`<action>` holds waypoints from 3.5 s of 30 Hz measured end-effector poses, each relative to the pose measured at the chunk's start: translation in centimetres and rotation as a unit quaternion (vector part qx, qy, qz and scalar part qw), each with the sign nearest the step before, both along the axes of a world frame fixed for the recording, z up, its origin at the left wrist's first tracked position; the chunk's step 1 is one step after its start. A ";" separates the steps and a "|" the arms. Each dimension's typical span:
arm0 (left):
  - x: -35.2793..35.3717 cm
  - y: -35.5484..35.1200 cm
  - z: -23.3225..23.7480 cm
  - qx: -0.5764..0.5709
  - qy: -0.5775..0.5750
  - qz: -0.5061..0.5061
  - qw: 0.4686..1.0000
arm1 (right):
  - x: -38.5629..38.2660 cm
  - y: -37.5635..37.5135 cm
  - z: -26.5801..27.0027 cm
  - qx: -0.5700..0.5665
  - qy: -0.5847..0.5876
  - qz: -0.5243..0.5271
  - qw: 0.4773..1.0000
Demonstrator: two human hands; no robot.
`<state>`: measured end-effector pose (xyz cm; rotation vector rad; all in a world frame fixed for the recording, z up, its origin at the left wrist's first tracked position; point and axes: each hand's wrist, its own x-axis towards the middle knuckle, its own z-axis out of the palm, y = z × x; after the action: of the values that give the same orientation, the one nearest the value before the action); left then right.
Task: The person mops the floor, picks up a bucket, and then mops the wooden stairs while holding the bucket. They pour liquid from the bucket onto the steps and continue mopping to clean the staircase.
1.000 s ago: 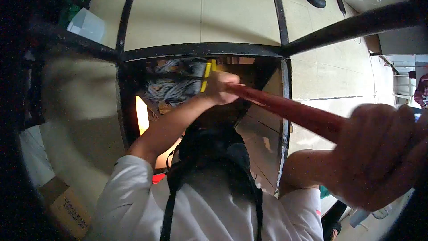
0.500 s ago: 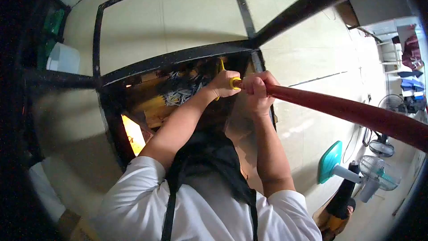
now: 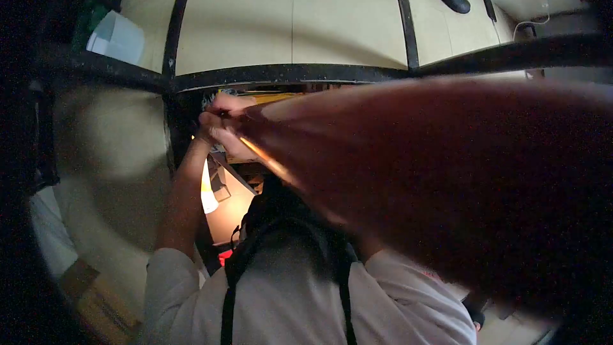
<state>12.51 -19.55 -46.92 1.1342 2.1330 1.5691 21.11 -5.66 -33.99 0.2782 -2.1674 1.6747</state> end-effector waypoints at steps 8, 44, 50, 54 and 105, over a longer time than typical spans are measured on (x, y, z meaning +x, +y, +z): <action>5.5 9.7 -1.6 -0.043 0.018 0.064 0.997 | 4.6 9.1 1.8 -0.016 -0.099 -0.090 0.991; 1.9 -0.7 1.0 -0.030 -0.024 0.080 0.996 | 0.1 -0.3 2.6 -0.041 -0.099 0.006 0.994; 6.8 7.4 0.1 -0.064 0.009 0.125 0.990 | 5.3 6.2 3.4 -0.207 -0.146 -0.027 0.967; 10.9 15.7 -0.1 -0.047 0.014 0.104 0.993 | 9.4 12.2 5.1 -0.105 -0.168 -0.110 0.974; 17.6 30.6 -1.1 0.142 -0.164 -0.054 0.975 | 12.8 18.5 7.0 0.058 -0.217 -0.224 0.948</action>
<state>30.14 11.10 -47.99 0.9682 1.6490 1.9020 33.95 12.88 -26.96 -0.5688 -2.3977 1.4403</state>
